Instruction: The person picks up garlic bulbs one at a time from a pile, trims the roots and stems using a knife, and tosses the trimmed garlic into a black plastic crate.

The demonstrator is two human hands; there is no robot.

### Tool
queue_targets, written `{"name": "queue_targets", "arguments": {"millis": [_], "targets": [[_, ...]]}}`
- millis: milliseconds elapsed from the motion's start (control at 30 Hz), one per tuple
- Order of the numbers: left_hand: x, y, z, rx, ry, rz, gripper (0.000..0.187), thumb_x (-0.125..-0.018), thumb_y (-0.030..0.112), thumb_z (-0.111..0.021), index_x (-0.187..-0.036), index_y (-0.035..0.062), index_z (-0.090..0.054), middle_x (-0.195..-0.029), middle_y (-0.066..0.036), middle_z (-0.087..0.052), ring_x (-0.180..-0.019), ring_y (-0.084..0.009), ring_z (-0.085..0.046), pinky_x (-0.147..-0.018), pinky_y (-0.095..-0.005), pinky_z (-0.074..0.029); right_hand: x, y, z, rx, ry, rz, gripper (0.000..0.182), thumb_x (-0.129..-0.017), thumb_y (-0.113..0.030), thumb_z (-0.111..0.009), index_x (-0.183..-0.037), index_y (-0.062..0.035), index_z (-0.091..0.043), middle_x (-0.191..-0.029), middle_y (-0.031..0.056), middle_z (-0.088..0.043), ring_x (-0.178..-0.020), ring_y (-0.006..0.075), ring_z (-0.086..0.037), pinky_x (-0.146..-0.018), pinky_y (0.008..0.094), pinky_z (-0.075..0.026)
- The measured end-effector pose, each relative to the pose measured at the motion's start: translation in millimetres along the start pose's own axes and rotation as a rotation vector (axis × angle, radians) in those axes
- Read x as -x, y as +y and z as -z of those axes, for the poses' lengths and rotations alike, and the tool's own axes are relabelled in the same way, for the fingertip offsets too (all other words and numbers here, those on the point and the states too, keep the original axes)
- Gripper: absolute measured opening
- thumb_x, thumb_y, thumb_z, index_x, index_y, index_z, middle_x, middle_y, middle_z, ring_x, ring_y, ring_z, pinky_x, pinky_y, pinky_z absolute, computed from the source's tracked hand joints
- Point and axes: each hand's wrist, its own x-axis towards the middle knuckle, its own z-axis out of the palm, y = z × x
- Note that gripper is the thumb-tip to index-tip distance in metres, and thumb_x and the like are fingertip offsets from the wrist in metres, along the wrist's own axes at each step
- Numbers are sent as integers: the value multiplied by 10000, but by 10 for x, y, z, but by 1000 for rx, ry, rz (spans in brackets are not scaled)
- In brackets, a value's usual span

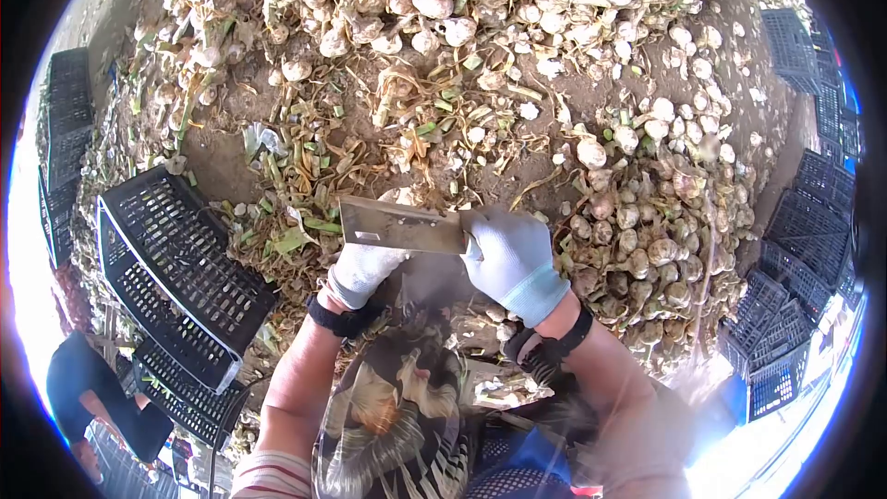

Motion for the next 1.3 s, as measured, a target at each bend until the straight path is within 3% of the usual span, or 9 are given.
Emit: {"name": "queue_targets", "arguments": {"millis": [300,467,667,867,900,1067,1133,1167,1300], "targets": [[45,519,-141,260,-58,85,562,-741,139,-822,-1233,-4,-591,-1132,-72,-670,-1031,-159,-645,-954,-309,-505,-149,215,10,71,-342,-342,156,-885,-193,-570,-902,-97,-692,-819,130,-710,-730,307,-705,-649,400,-567],[-112,642,-279,174,-52,56,637,-707,165,-818,-1265,10,-552,-1155,-90,-668,-1035,-183,-649,-929,-325,-502,128,556,-463,-431,-38,-379,160,-830,-251,-664,-888,-106,-701,-768,135,-698,-705,346,-684,-634,418,-539],[-179,571,-208,-1025,-30,-609,466,-643,-63,-664,-1068,126,-680,-1093,-103,-621,-968,-345,-594,-851,-427,-492,-222,279,-263,-578,-60,-233,181,-799,-263,-676,-893,-109,-693,-707,165,-649,-700,394,-647,-620,424,-525],[-264,892,-181,-1040,-56,-856,275,-635,-16,-674,-872,124,-691,-1029,-55,-615,-975,-313,-600,-762,-437,-502,-78,734,-402,-244,-403,-473,191,-850,-260,-654,-862,-72,-683,-733,160,-682,-682,327,-672,-676,412,-535],[-289,972,-326,-940,-35,-864,299,-645,-32,-666,-902,118,-692,-1052,-62,-626,-983,-309,-607,-765,-441,-511,98,853,-694,-462,-362,-605,205,-841,-187,-732,-975,-34,-713,-770,87,-709,-703,171,-670,-694,315,-536],[-556,1415,-1413,-428,-408,-594,648,-823,153,-623,-1436,202,-418,-1391,-166,-506,-857,-349,-708,-981,-478,-479,271,721,-1188,-1438,-21,-578,174,-873,-157,-709,-995,-32,-720,-741,31,-692,-654,168,-651,-634,283,-533],[-1018,1090,-1072,-812,185,-625,654,-805,85,-616,-1419,171,-407,-1317,-179,-541,-782,-363,-704,-772,-466,-571,236,685,-1169,-1797,148,-607,161,-877,-147,-709,-989,-31,-721,-732,24,-684,-624,160,-641,-594,272,-526],[-1201,1073,-806,-719,381,-367,643,-785,30,-610,-1391,103,-409,-1243,-184,-569,-919,-371,-687,-711,-453,-588,16,443,-573,-1152,-71,-868,146,-878,-127,-726,-984,-26,-719,-724,30,-667,-545,123,-594,-491,248,-476],[-1696,498,160,-1023,615,84,594,-821,16,-608,-1391,74,-450,-1254,-211,-602,-977,-320,-683,-830,-403,-569,-51,709,-630,-1208,170,-889,246,-836,-107,-743,-1052,8,-715,-721,28,-675,-548,70,-582,-470,223,-454]]}}
